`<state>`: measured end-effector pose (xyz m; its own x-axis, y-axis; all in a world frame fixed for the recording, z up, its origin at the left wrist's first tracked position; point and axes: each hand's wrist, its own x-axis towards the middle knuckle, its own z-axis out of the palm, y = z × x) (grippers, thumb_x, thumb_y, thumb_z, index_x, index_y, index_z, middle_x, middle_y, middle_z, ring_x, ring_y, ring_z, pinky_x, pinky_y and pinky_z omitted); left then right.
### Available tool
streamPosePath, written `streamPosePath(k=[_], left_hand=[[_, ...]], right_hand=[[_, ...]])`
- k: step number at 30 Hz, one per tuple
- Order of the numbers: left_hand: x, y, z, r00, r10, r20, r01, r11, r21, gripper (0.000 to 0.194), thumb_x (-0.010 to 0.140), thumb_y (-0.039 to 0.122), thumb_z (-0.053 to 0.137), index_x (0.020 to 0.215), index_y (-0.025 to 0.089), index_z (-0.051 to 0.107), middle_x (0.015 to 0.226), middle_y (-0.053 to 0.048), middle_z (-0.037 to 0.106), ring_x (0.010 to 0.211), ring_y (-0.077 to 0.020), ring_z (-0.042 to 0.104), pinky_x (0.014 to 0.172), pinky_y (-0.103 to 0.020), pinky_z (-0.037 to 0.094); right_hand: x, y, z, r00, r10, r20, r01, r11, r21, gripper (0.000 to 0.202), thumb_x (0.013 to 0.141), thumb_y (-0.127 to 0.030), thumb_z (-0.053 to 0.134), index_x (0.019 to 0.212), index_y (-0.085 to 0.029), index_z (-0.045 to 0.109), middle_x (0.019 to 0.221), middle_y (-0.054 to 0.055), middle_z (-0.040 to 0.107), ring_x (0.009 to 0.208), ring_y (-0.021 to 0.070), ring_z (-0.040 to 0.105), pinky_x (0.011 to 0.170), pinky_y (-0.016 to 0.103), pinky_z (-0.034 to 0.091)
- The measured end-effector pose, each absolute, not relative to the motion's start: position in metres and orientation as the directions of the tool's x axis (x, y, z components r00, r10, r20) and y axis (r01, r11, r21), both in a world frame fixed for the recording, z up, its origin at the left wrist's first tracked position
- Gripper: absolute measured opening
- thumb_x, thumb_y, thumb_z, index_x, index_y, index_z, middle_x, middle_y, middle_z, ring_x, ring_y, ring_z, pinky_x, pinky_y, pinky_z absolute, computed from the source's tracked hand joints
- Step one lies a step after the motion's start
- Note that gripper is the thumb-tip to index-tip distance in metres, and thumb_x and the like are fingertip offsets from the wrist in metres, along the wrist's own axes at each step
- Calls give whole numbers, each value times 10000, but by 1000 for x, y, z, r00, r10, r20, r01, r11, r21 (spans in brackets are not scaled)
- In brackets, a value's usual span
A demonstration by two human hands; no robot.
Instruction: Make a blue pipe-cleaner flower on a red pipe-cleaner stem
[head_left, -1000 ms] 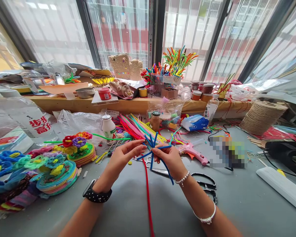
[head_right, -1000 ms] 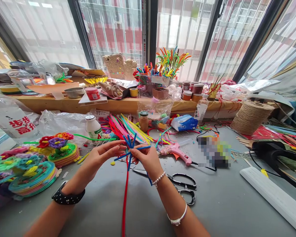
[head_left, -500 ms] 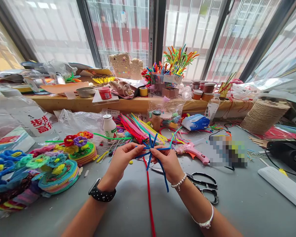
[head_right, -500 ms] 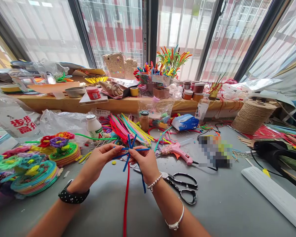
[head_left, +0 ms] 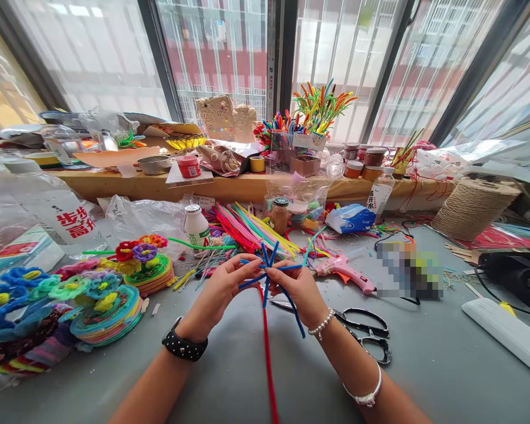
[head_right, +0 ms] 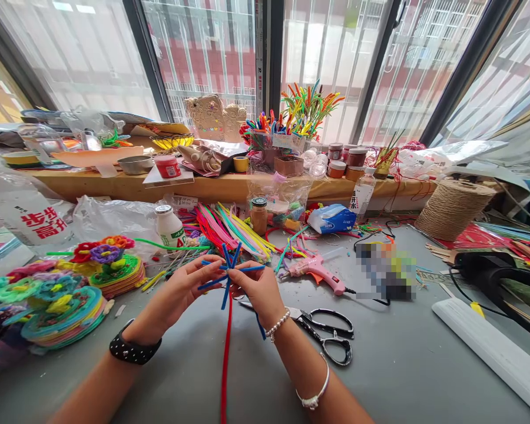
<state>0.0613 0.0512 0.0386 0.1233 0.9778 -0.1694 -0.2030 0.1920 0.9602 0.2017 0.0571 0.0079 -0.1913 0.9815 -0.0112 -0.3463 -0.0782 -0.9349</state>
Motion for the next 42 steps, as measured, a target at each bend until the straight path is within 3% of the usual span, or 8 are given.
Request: streamPosePath(k=[7,15,21,27,32,37,42], left_hand=[[62,53,34,141,972,-188,-200,214,956,148,597,263,664,695,159,628,683,8,636,650,-95,564,696,-218,430],[64,49,37,210,961,-180,-216,225,950,129,640,261,631,706,152,611,721,-5,593,701,-109,554,673,-226,455],[71,49,34,257,937,-237,-201,292,935,183,603,218,664,765,140,631,723,-24,638,666,-120,591,680,-232,459],[73,46,40,154,954,-258,-119,277,953,174,549,252,691,642,116,636,623,-42,657,585,-136,592,611,-245,460],[74,45,40,174,949,-262,-75,278,958,199,540,285,689,613,110,630,590,-46,656,564,-139,587,619,-262,459],[73,46,39,121,965,-231,-177,250,952,143,567,226,680,620,110,616,586,-27,649,569,-123,590,614,-237,463],[66,49,37,143,968,-206,-275,239,931,119,618,233,646,644,119,624,615,-25,650,600,-118,598,635,-224,462]], right_hand=[[205,58,10,-273,962,-2,-334,-97,-938,239,595,-318,664,717,-121,604,582,2,585,542,110,556,523,253,484],[209,60,11,-184,980,81,-333,15,-943,164,610,-286,656,629,-135,596,542,-32,544,461,63,481,479,201,403],[206,59,8,-43,987,155,-221,142,-965,160,595,-301,661,622,-150,617,666,2,575,635,112,505,596,225,395],[209,60,10,-86,990,113,-254,88,-963,222,645,-373,605,698,-161,640,647,-7,558,458,58,361,448,206,308],[212,59,15,21,979,201,-188,201,-961,190,625,-345,631,680,-163,635,627,-7,551,529,87,404,457,204,307],[210,61,10,46,989,142,-287,150,-946,165,642,-320,626,649,-155,623,540,-27,505,459,61,359,446,195,316],[213,63,9,24,993,113,-420,113,-900,207,635,-341,635,746,-169,658,681,1,591,481,58,442,504,209,418]])
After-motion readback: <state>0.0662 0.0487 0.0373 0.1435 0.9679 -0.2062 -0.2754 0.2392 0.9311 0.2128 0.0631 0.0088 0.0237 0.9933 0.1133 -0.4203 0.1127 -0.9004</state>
